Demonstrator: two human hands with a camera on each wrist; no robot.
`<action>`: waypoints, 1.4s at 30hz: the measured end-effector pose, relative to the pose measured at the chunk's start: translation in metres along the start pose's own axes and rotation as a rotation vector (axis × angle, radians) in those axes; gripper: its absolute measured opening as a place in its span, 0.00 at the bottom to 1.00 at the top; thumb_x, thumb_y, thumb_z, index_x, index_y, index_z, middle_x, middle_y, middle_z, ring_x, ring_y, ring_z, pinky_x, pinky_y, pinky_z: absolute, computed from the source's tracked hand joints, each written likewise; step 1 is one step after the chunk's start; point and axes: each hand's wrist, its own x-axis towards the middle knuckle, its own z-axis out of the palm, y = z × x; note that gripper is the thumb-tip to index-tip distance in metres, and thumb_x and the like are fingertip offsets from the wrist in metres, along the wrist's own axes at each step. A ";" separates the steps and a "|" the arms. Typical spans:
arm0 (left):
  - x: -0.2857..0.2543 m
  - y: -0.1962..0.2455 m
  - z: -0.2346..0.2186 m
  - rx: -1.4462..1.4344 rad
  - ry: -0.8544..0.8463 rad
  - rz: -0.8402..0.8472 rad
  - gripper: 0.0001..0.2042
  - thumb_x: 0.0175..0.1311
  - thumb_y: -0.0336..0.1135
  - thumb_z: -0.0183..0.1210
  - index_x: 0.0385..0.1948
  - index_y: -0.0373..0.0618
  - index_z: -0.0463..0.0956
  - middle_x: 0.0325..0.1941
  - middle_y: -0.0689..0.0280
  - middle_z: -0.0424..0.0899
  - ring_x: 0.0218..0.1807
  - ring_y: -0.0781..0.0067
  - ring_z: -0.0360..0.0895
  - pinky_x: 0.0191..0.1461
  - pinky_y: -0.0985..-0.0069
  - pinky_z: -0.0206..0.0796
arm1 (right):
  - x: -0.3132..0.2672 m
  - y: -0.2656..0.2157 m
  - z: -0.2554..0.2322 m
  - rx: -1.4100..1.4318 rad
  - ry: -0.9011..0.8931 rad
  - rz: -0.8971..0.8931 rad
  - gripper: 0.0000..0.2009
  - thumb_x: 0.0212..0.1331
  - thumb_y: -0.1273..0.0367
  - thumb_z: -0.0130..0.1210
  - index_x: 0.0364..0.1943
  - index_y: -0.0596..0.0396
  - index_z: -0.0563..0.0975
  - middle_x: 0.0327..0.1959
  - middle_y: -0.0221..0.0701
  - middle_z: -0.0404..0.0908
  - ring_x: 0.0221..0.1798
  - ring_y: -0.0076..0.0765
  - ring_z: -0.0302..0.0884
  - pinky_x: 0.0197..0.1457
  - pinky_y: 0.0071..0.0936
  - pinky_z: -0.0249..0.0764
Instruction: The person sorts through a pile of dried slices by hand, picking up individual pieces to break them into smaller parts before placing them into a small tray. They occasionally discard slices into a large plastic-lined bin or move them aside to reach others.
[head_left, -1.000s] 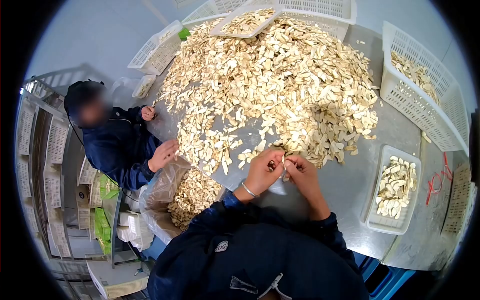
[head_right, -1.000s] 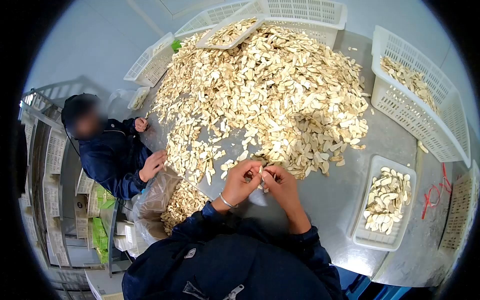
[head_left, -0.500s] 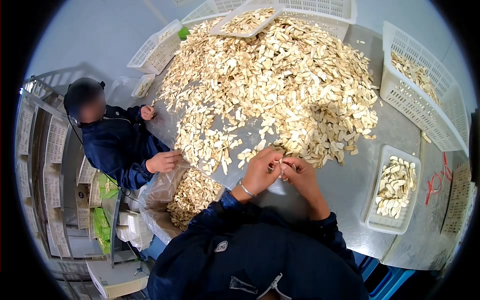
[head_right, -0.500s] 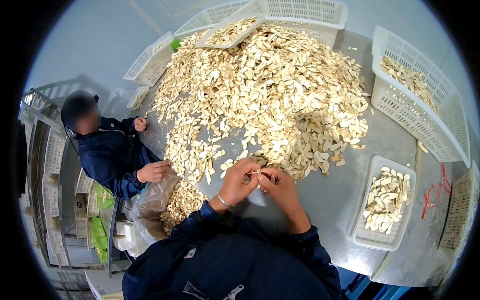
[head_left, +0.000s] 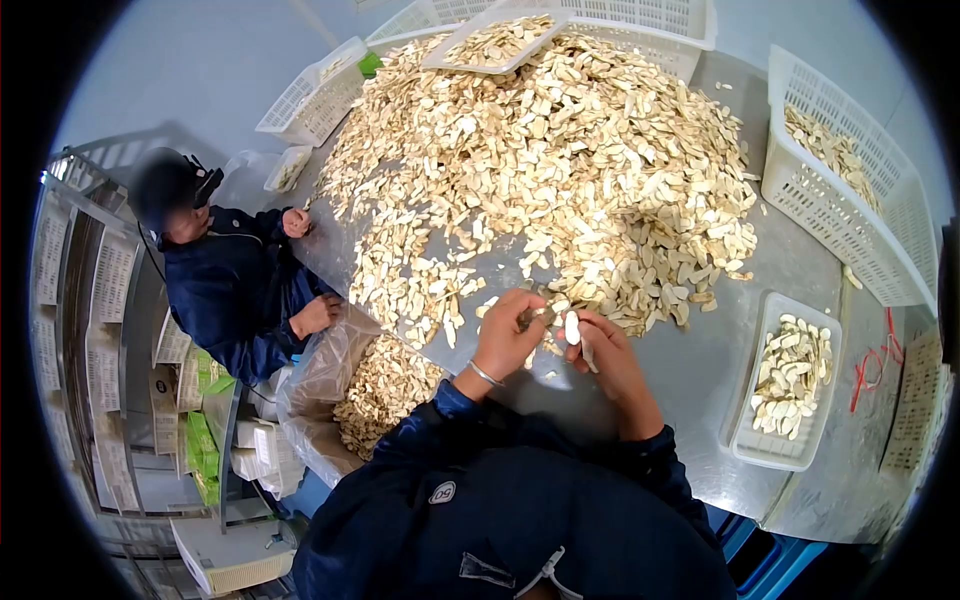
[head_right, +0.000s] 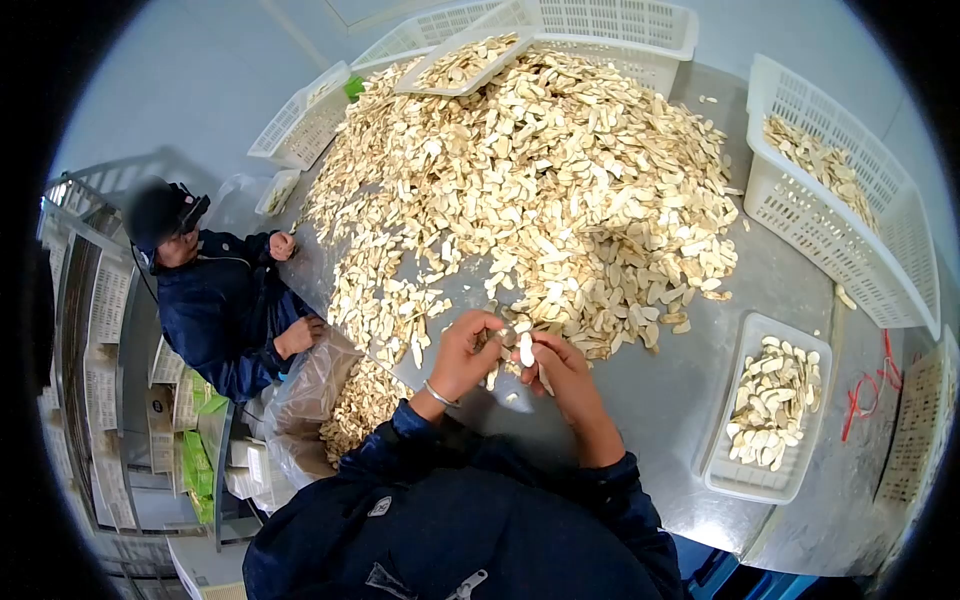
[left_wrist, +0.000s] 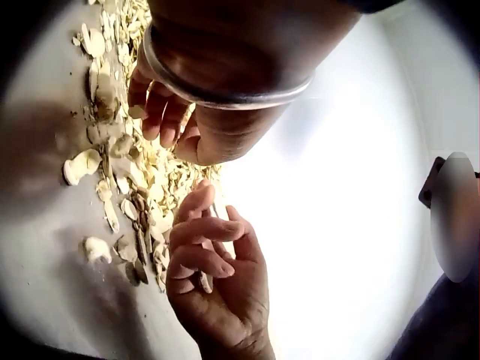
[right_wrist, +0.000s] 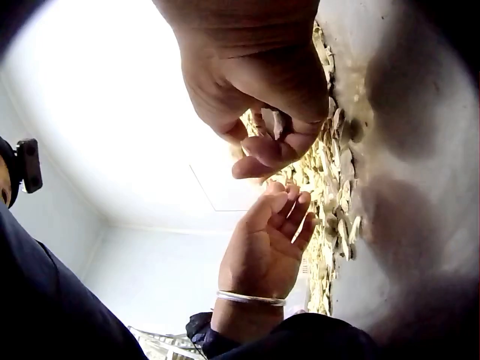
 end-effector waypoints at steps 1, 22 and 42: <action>0.002 -0.002 -0.003 0.059 -0.002 0.019 0.08 0.58 0.27 0.61 0.39 0.40 0.79 0.37 0.58 0.80 0.35 0.59 0.79 0.38 0.71 0.71 | -0.001 -0.003 0.002 0.058 0.007 0.010 0.13 0.72 0.66 0.51 0.52 0.57 0.80 0.30 0.25 0.81 0.25 0.16 0.72 0.24 0.15 0.63; 0.017 -0.041 0.008 -0.425 -0.284 -0.343 0.10 0.68 0.28 0.61 0.48 0.38 0.78 0.27 0.76 0.78 0.29 0.89 0.75 0.33 0.83 0.69 | 0.002 0.000 -0.005 -0.099 0.128 -0.039 0.09 0.73 0.62 0.53 0.38 0.50 0.77 0.24 0.21 0.74 0.21 0.15 0.65 0.22 0.15 0.57; 0.011 -0.016 -0.004 -0.639 -0.210 -0.496 0.09 0.75 0.38 0.56 0.40 0.43 0.79 0.32 0.70 0.83 0.32 0.87 0.76 0.36 0.87 0.70 | 0.006 0.014 -0.014 -0.586 0.184 -0.172 0.12 0.66 0.63 0.58 0.37 0.59 0.82 0.24 0.20 0.75 0.28 0.16 0.67 0.33 0.20 0.65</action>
